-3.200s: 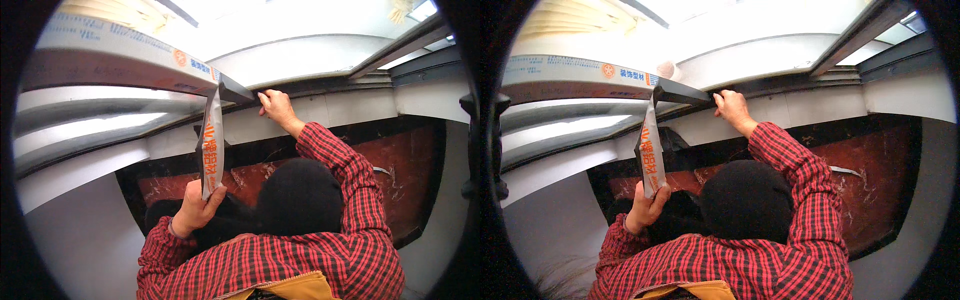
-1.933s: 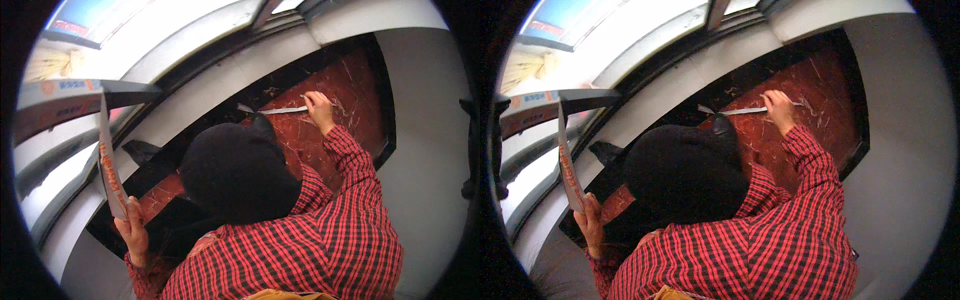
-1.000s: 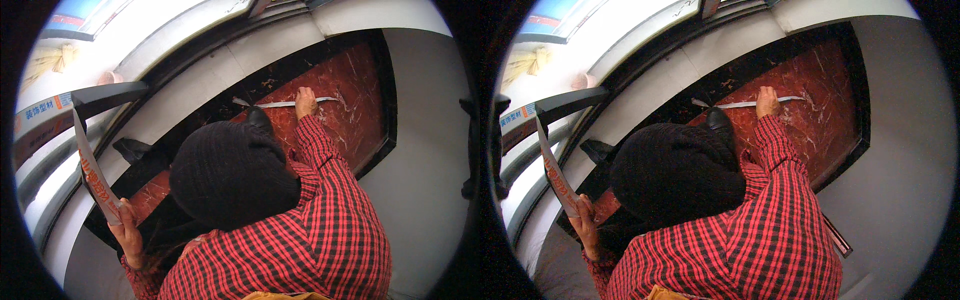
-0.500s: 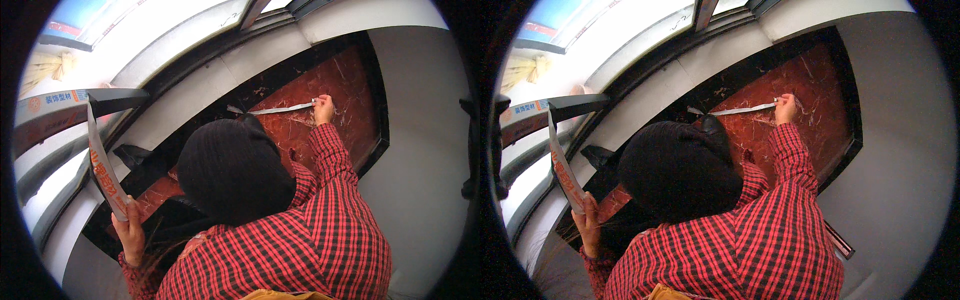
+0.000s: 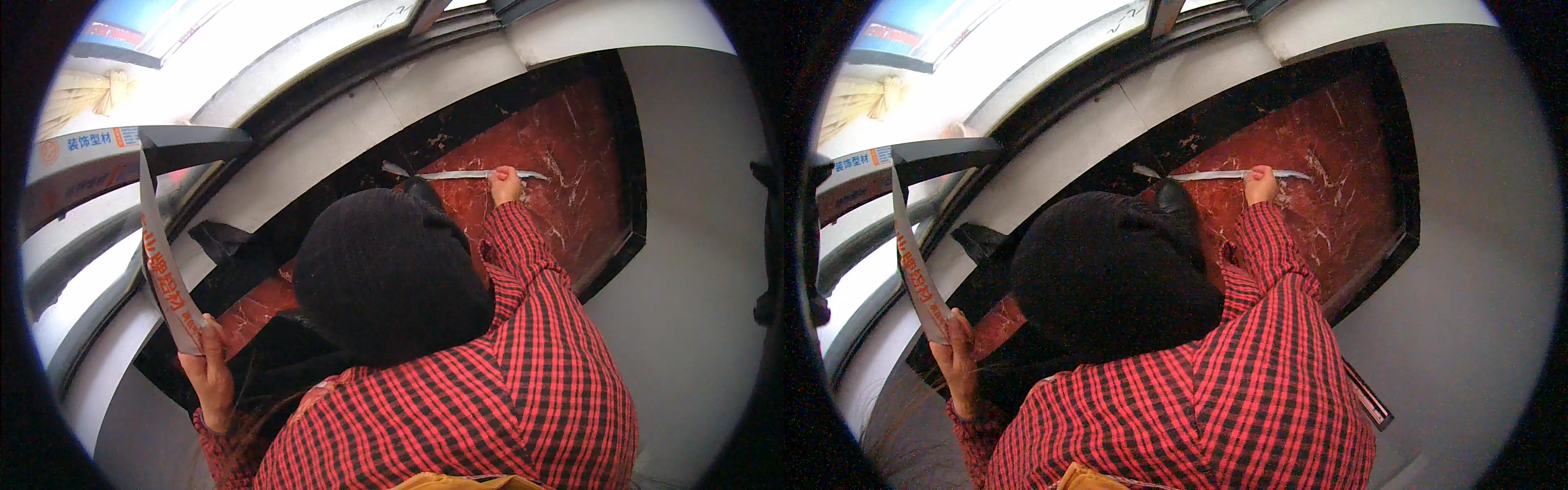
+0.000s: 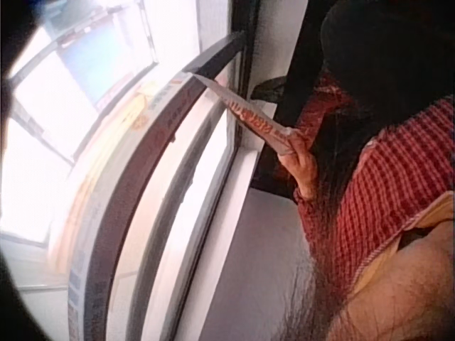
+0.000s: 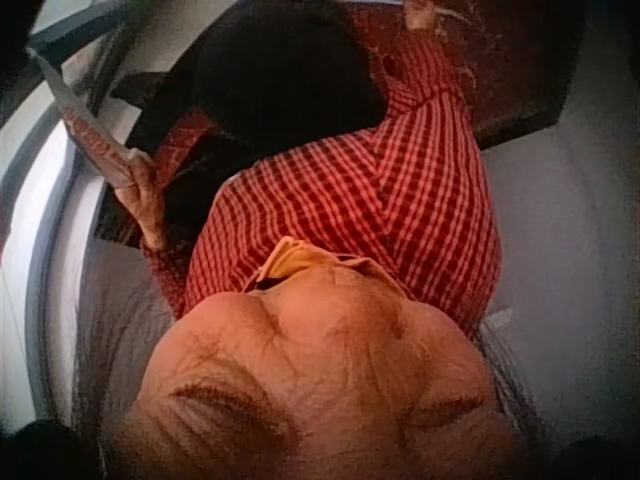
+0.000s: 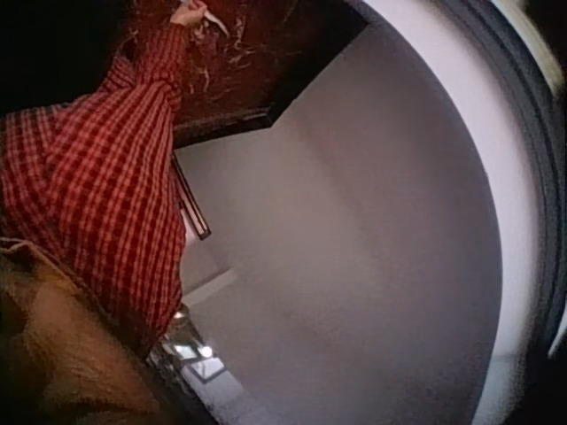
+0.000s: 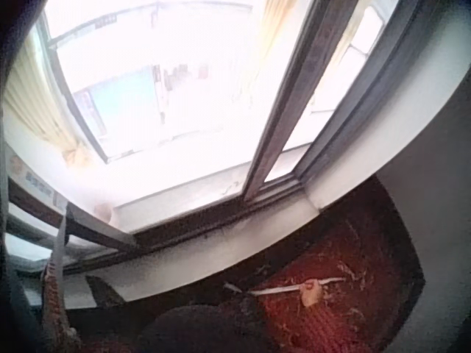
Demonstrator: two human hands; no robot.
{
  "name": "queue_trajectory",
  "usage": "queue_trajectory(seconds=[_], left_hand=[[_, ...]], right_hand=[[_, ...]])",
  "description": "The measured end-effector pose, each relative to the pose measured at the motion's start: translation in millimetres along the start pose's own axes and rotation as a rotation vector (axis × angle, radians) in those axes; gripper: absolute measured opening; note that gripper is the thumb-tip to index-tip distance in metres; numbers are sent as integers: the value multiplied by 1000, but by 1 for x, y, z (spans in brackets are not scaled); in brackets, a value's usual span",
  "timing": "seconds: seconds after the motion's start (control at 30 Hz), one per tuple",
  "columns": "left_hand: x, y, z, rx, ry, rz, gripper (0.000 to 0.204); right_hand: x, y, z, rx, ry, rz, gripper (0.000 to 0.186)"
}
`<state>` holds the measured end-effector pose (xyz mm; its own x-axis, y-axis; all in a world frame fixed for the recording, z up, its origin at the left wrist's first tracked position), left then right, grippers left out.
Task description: The person installs a window frame by peeling protective film from the frame and inserting it into the window opening. They align the frame along the edges and press it into place, then remove remaining film strips from the floor.
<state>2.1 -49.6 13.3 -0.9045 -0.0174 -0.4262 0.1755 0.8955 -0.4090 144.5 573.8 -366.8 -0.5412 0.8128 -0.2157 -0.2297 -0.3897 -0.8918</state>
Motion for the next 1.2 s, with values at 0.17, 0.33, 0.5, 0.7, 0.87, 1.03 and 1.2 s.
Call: queue_trajectory(seconds=[0.17,0.33,0.5,0.7,0.87,1.03,1.2], left_hand=[[8,4,14,-35,20,53,25],[10,5,21,-22,-13,77,26],[10,5,20,11,-38,12,24],[10,2,18,-17,-8,29,22],[7,-5,25,-30,8,41,19],[4,-11,21,-17,-2,-33,21],[16,11,8,103,55,187,24]], right_hand=[[-6,-4,29,-88,-34,28,22],[-12,-14,48,-154,-57,110,15],[-10,-13,44,-134,-136,136,16],[-5,-3,31,167,28,203,15],[-5,-12,28,150,55,163,12],[2,-33,13,-233,-8,24,21],[5,-66,99,277,-81,156,24]])
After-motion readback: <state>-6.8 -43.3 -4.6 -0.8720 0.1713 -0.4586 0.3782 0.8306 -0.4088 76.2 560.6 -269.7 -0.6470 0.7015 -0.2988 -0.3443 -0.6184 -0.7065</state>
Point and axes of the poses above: each hand's wrist, its own x-axis towards the middle knuckle, its own y-axis out of the palm, z = x × y, the point moved 6 cm from there along x, towards the middle knuckle, and after that the axes turned 3 degrees about -x, right-handed, at the moved point
